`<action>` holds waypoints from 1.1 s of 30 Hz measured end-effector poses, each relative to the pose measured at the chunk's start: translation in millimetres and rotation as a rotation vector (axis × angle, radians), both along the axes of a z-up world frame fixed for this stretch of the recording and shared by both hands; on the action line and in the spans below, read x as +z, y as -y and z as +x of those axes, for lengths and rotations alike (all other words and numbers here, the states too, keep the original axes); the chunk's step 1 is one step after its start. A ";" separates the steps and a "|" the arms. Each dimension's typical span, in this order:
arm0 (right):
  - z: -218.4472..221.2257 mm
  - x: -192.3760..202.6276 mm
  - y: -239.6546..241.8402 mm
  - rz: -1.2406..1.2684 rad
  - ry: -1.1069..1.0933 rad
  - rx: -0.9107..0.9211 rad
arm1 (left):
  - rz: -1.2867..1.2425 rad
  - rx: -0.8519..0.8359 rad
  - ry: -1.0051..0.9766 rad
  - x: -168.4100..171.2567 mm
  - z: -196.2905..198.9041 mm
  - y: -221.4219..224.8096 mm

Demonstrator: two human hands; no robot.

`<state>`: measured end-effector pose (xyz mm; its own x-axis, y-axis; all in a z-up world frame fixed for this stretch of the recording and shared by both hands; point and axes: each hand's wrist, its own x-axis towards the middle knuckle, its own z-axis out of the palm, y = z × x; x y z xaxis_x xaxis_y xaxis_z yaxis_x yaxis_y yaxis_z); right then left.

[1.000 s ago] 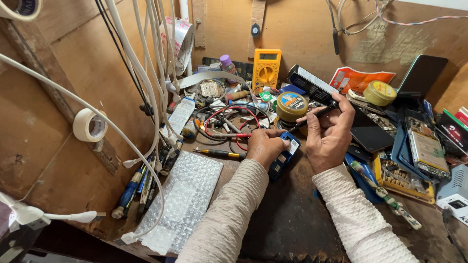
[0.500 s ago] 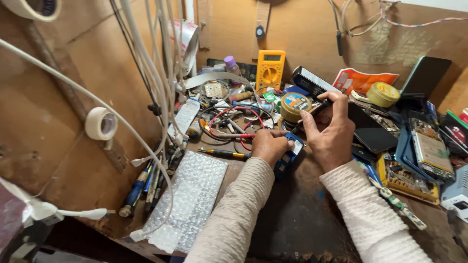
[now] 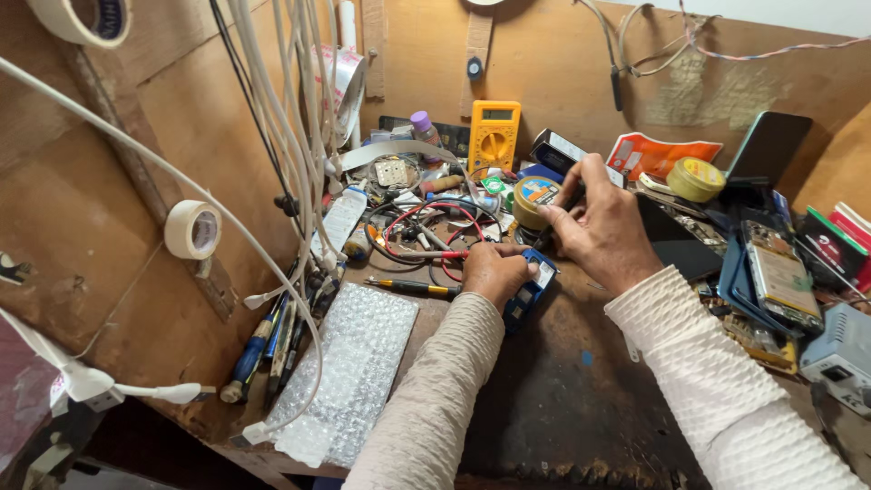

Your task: The person assembles a mobile phone by inserting a battery and a SIM card into the device and then snapping the back cover into place.

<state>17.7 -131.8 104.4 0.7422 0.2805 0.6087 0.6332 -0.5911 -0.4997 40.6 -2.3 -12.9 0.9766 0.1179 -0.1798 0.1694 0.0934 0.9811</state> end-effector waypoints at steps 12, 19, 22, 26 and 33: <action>3.8 3.5 3.1 -0.122 0.068 0.040 | 0.001 -0.015 0.048 -3.3 1.8 0.2; -0.2 4.1 -1.2 -0.128 0.044 -0.032 | -0.026 -0.005 0.027 -6.9 6.8 1.6; 1.9 1.6 0.0 -0.107 -0.027 -0.004 | -0.046 -0.010 0.057 -9.0 6.8 2.0; 7.3 -7.1 4.7 -0.087 0.038 0.068 | -0.034 -0.018 0.048 -11.2 5.8 1.9; 3.1 0.0 5.4 0.016 -0.274 0.071 | -0.034 -0.045 0.081 -25.0 21.1 6.0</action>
<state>20.8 -137.2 104.4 0.8587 0.3291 0.3928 0.5124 -0.5407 -0.6671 61.7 -8.3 -38.0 0.9923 0.0685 -0.1029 0.0941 0.1208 0.9882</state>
